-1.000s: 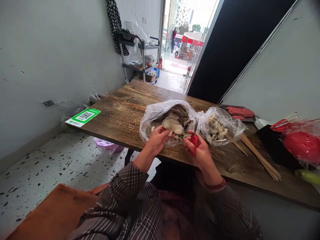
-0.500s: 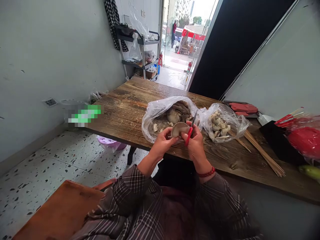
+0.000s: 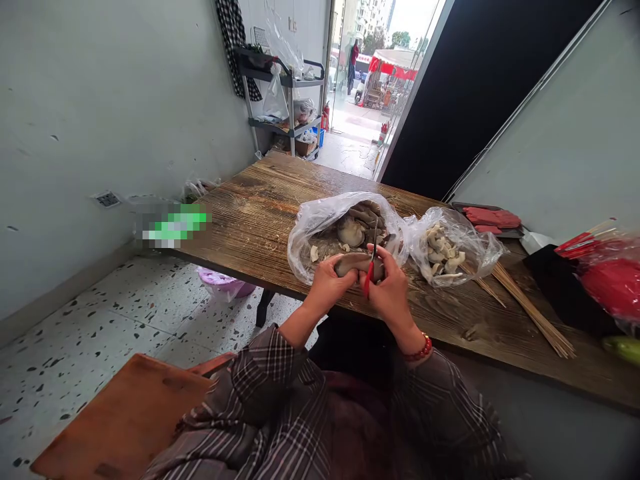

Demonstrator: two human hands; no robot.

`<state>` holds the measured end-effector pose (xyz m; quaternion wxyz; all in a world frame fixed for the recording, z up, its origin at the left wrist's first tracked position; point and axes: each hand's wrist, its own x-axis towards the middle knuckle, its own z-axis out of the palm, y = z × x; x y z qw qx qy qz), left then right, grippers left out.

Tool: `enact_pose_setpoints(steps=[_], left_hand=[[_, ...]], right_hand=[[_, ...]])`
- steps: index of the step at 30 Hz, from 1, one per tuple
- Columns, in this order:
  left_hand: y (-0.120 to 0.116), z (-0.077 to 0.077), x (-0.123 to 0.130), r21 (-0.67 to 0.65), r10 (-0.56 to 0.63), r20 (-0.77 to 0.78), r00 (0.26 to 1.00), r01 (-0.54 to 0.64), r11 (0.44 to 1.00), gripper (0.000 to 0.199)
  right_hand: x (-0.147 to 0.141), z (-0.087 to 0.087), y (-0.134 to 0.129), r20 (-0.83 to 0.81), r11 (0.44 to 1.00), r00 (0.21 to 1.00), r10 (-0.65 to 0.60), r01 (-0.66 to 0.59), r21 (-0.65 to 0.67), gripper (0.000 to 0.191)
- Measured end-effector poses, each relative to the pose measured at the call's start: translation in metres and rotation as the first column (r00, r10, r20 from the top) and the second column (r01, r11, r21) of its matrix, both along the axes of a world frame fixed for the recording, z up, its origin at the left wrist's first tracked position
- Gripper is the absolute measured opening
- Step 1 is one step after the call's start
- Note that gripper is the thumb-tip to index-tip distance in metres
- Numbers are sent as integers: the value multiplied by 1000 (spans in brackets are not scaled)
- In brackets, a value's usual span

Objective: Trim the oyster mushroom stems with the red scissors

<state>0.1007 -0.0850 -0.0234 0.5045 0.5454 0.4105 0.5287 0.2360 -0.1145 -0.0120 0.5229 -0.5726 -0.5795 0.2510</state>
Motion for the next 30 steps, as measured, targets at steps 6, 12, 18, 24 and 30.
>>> enact_pose_setpoints(steps=[6, 12, 18, 24, 30], left_hand=[[-1, 4, 8, -44, 63, 24, 998, -62, 997, 18], [-1, 2, 17, -90, 105, 69, 992, -98, 991, 19], [1, -4, 22, -164, 125, 146, 981, -100, 981, 13], [7, -2, 14, -253, 139, 312, 940, -59, 966, 17], [12, 5, 4, -258, 42, 410, 911, 71, 963, 37]], right_hand=[[-5, -5, -1, -121, 997, 990, -76, 73, -25, 59], [-6, -22, 2, -309, 996, 947, -84, 82, -17, 58], [-8, -23, 2, -428, 993, 896, -120, 110, -50, 54], [5, -16, 4, -642, 992, 757, -122, 103, -67, 55], [28, -6, 6, -688, 996, 720, -85, 47, -74, 52]])
